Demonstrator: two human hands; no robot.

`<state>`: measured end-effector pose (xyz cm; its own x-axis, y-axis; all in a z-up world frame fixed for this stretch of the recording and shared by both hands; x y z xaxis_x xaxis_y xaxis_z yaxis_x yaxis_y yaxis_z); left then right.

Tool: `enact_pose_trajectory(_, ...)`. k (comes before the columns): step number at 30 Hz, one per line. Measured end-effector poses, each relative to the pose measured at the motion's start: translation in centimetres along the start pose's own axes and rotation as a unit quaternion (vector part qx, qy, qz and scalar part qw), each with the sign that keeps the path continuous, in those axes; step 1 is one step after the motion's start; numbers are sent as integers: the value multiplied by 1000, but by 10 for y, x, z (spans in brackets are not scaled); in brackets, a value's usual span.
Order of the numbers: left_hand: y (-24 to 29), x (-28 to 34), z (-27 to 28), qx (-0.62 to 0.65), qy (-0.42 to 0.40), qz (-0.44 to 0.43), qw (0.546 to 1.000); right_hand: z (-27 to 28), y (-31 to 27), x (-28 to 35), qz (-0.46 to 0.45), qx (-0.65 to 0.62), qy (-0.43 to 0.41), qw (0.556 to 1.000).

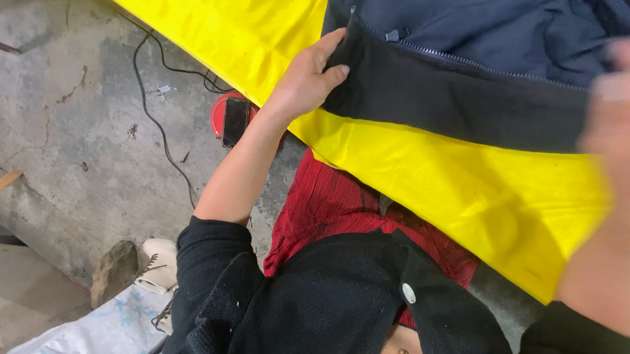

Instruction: Trimming loose threads from a jacket zipper and marking the fabric with tailor's chalk for alterations.

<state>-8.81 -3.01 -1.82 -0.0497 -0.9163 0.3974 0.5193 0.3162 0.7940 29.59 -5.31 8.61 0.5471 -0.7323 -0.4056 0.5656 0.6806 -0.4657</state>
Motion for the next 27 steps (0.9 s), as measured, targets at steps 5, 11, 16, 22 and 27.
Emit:
enact_pose_trajectory(5,0,3,1,-2,-8,9,1000,-154,-66,-52,113,160,-153,969)
enact_pose_trajectory(11,3,5,2,20,-14,6,1000,-187,-35,-58,-30,75,-326,942)
enact_pose_trajectory(16,2,6,3,37,-24,8,999,-137,5,-40,-149,102,-385,905)
enact_pose_trajectory(22,-7,11,3,57,-24,-85,994,-108,12,-72,-31,-16,-68,997)
enact_pose_trajectory(27,-11,16,-2,37,-51,-163,985,-155,13,-99,-125,26,-213,969)
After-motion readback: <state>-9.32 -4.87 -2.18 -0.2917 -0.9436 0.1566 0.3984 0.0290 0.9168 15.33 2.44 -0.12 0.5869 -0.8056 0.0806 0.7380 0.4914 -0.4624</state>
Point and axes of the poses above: each hand's wrist, its own x-axis away from the middle knuckle, its own z-axis out of the back of the hand, y = z × x, the point moved 6 cm from there along -x, towards the middle knuckle, and after that the axes turned 4 degrees about z, right-handed, at the moved point
